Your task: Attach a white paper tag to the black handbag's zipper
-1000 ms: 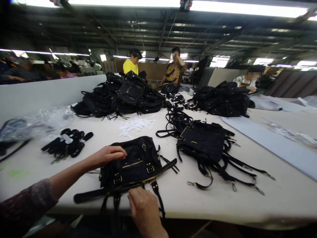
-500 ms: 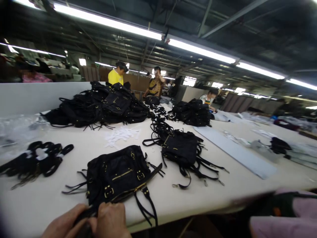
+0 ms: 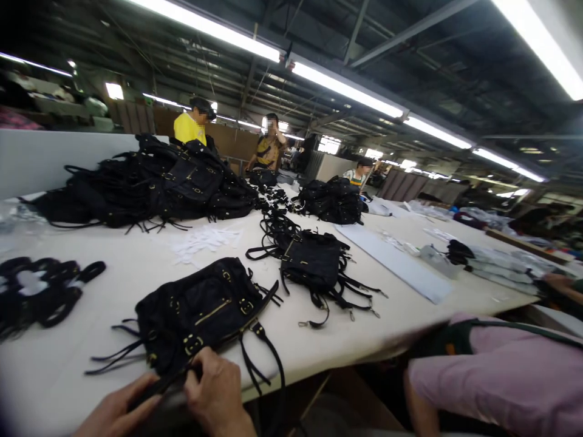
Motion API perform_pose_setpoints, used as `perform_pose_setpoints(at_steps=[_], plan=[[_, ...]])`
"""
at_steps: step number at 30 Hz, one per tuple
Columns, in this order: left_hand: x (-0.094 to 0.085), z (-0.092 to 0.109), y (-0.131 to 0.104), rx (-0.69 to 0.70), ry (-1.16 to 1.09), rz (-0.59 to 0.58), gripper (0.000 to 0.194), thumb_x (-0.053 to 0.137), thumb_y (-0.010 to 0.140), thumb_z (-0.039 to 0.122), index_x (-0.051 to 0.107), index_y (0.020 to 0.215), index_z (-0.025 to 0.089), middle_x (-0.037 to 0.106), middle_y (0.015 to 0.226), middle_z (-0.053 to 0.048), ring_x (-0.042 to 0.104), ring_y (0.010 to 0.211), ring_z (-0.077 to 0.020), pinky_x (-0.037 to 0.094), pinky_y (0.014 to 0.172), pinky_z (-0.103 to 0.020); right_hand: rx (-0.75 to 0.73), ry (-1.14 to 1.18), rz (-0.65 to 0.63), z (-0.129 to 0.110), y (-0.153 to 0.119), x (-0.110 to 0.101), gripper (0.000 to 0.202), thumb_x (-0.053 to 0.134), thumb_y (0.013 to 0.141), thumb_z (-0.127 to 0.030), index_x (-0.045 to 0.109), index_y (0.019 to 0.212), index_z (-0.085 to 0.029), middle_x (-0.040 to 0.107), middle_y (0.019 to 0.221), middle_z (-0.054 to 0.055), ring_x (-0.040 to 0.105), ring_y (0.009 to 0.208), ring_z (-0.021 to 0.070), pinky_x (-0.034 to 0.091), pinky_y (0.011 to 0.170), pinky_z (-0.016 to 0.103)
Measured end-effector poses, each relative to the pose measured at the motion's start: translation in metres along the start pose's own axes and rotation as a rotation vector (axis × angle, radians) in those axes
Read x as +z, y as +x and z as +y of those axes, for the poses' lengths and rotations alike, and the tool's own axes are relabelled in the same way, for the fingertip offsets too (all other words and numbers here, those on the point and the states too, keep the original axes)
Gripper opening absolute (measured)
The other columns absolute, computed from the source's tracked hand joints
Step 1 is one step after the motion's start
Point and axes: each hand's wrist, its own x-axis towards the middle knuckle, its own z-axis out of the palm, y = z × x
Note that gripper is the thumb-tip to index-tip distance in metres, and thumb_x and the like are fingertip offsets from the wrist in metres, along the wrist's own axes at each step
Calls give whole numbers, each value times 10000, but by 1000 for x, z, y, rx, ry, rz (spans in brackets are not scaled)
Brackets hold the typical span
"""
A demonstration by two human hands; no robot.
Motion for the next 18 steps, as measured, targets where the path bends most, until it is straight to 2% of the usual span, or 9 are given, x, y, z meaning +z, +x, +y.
perform_pose_setpoints(at_steps=[3,5,8,11,13,15,18], plan=[[-3,8,-2,-2,21,-1,341,523,852,469,680,1067,256,728,1045,4,670,918,-235,522,897,-271,15,90,-68,5,3,-10,94,565,862,-276,653,894,-285,744,860,-65,687,806,114,424,697,189],[-5,11,-3,-6,37,-8,339,511,861,450,685,1083,264,730,1039,5,670,866,-225,526,873,-270,-3,23,-72,15,8,-17,98,562,881,-277,661,884,-283,748,869,-56,691,835,124,416,712,200],[-12,7,-5,-25,101,12,327,484,871,409,693,1087,281,740,995,17,680,891,-228,527,835,-257,48,-205,14,38,20,-33,119,540,905,-273,658,906,-269,751,889,-20,695,855,162,399,699,239],[-22,-6,-5,-8,153,26,316,504,869,402,697,1101,309,739,1082,38,672,1025,-241,511,900,-258,99,-305,75,55,32,-52,156,500,940,-312,652,939,-275,747,895,-16,695,850,164,390,674,248],[-28,-15,-4,0,173,55,312,526,860,422,702,1098,327,728,1139,50,658,1082,-252,503,933,-261,59,-296,48,62,36,-62,149,511,937,-335,652,941,-286,742,889,-30,691,842,152,397,673,241],[-33,-20,-4,-22,187,57,303,531,848,458,714,1057,338,744,1084,57,677,1034,-255,522,896,-258,22,-242,53,68,39,-69,156,509,937,-343,655,945,-289,735,916,-36,683,859,141,420,708,233],[-37,-14,-6,-50,144,-13,322,493,851,542,725,955,345,754,930,69,696,907,-237,547,830,-252,31,-148,164,81,46,-83,188,486,945,-337,660,987,-280,724,1015,-18,669,935,145,451,820,246]])
